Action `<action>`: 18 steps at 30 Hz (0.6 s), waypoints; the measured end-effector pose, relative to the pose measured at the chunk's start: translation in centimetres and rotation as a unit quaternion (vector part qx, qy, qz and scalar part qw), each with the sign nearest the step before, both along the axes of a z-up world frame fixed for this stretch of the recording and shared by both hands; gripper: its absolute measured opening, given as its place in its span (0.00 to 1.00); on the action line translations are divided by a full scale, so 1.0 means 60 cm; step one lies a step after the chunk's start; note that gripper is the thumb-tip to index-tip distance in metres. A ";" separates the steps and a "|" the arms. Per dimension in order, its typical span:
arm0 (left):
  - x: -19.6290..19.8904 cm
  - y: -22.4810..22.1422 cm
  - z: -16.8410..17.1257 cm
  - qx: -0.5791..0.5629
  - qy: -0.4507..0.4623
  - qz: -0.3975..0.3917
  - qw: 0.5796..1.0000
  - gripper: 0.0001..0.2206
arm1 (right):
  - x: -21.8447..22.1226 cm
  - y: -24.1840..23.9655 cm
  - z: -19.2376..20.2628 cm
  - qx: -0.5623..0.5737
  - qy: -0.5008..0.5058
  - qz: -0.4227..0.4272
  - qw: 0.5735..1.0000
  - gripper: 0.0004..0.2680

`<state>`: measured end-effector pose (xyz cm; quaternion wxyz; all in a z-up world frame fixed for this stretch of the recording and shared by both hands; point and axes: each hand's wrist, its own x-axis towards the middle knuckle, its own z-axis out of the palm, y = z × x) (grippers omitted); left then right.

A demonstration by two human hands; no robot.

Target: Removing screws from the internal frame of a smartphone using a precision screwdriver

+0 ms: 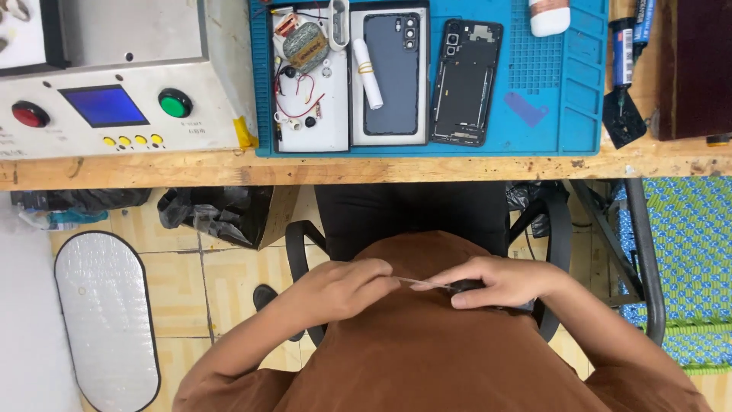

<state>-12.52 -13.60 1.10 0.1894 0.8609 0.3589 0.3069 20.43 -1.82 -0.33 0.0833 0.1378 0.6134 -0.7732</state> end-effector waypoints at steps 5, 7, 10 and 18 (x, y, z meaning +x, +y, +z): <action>-0.144 -0.004 0.064 -0.147 0.039 0.189 0.970 0.06 | 0.069 0.022 0.051 -0.048 -0.088 0.016 0.995 0.22; -0.190 -0.017 0.040 -0.208 0.049 0.240 0.947 0.06 | 0.076 0.022 0.099 0.130 -0.091 -0.107 0.982 0.19; -0.261 -0.019 -0.032 -0.343 0.060 0.389 0.853 0.06 | 0.058 0.069 0.145 0.374 -0.181 -0.287 0.863 0.13; -0.452 -0.063 -0.291 -0.433 0.056 0.522 0.732 0.05 | -0.013 0.175 0.121 0.500 -0.321 -0.349 0.725 0.10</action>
